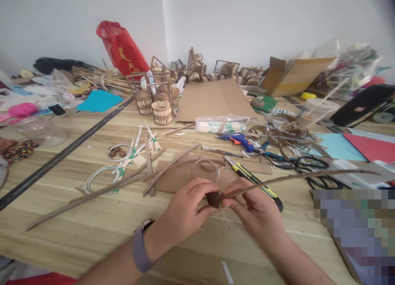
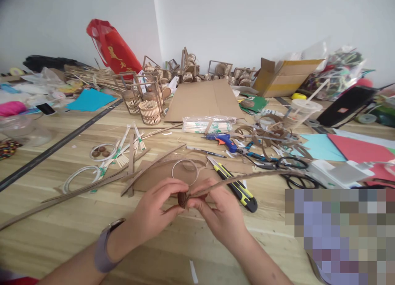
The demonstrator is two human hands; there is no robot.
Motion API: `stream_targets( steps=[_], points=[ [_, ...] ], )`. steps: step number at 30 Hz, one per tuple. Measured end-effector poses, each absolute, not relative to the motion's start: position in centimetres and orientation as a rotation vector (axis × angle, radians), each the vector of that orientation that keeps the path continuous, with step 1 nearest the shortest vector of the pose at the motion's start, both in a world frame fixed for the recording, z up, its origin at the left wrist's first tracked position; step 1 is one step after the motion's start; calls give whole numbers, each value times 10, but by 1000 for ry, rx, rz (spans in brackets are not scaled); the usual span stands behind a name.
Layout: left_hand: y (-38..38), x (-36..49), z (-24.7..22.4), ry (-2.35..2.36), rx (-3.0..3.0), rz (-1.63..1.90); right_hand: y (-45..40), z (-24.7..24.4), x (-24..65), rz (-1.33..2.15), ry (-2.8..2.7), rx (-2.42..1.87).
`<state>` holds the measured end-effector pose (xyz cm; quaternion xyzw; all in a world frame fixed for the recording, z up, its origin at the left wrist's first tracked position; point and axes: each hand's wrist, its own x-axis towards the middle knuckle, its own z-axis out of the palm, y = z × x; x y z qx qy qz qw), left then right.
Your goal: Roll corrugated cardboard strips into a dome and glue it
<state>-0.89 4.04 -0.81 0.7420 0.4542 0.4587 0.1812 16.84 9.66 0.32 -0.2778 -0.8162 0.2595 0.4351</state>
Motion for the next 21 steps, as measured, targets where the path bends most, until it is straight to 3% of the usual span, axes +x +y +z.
stream_targets(
  steps=[9,15,21],
  points=[
    [39,-11,-15,1473,2514,1172,94,-1,162,1039,-1925,-1087],
    [37,-9,-12,1532,2754,1067,87,6,156,1121,-1978,-1133],
    [40,-7,-19,1434,2451,1239,90,8,159,1085,-1947,-1095]
  ],
)
